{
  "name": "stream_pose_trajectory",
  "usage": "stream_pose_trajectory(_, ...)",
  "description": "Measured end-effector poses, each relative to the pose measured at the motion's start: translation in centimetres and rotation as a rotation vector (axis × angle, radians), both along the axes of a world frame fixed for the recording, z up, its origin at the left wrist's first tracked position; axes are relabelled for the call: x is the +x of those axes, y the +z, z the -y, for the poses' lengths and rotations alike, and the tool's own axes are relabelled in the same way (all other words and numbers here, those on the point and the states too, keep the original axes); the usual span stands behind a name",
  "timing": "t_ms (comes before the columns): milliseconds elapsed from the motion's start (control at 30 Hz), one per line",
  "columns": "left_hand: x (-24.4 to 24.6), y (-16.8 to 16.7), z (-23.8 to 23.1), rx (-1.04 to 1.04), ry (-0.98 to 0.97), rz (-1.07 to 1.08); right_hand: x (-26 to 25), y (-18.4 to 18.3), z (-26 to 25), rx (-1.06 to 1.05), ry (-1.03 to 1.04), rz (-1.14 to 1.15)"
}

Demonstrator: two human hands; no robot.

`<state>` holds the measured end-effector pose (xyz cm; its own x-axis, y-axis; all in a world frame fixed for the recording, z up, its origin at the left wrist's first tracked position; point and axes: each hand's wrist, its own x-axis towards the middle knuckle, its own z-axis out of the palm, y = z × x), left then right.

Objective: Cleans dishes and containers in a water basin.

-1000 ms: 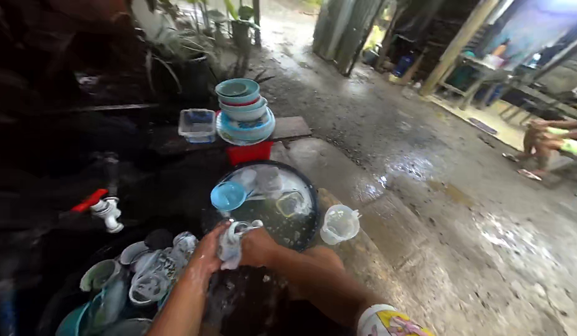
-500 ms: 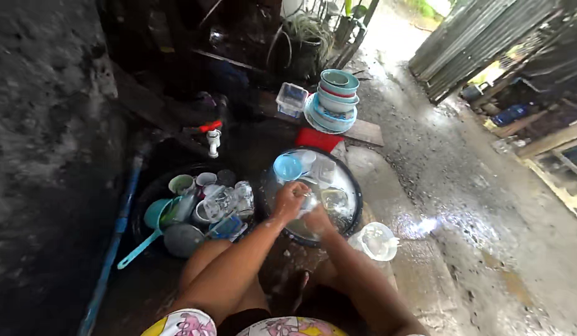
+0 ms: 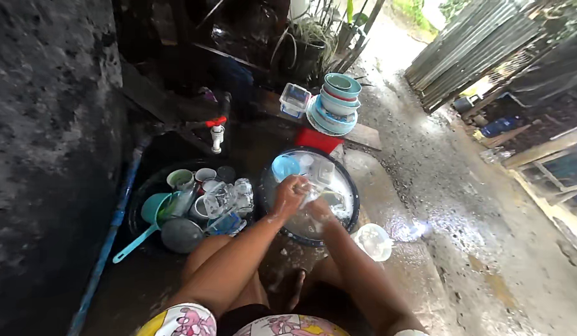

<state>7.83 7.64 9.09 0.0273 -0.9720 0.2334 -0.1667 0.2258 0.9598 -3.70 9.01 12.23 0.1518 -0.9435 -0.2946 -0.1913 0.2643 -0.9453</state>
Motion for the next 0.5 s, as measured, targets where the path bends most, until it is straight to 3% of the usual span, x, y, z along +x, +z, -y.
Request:
stream_pose_trajectory(33, 0.3, 0.2, 0.2, 0.006, -0.054, -0.003, 0.1, -0.4, 0.0, -0.048, -0.047, 0.041)
stream_pose_trajectory(67, 0.7, 0.5, 0.5, 0.042, -0.100, -0.017, 0.3, -0.4, -0.1, -0.131, -0.054, -0.063)
stream_pose_trajectory(100, 1.1, 0.8, 0.7, 0.107, -0.131, -0.044, 0.2, -0.1, -0.3, -0.223, -0.003, -0.306)
stream_pose_trajectory(167, 1.5, 1.0, 0.7, 0.236, -0.144, -0.106, -0.6, 0.7, -0.9, -0.339, 0.295, -0.892)
stream_pose_trajectory(200, 1.5, 1.1, 0.7, 0.248, -0.125, -0.107, -0.8, 1.3, -0.9, -0.293, 0.482, -1.083)
stream_pose_trajectory(267, 1.1, 0.9, 0.6, 0.153, -0.050, -0.057, -0.6, 1.8, -0.3, -0.153, 0.692, -1.232)
stream_pose_trajectory(333, 0.4, 0.6, 0.3, 0.128, 0.036, -0.066, -0.8, 1.2, 0.1, -0.140, 0.535, -0.990)
stream_pose_trajectory(433, -0.2, 1.2, -1.0, 0.224, 0.059, -0.143, -1.0, 0.1, -0.5, -0.127, 0.195, -0.314)
stream_pose_trajectory(500, 0.2, 1.8, -1.0, 0.226, -0.027, -0.151, -0.6, 0.8, -0.8, -0.063, 0.022, -0.157)
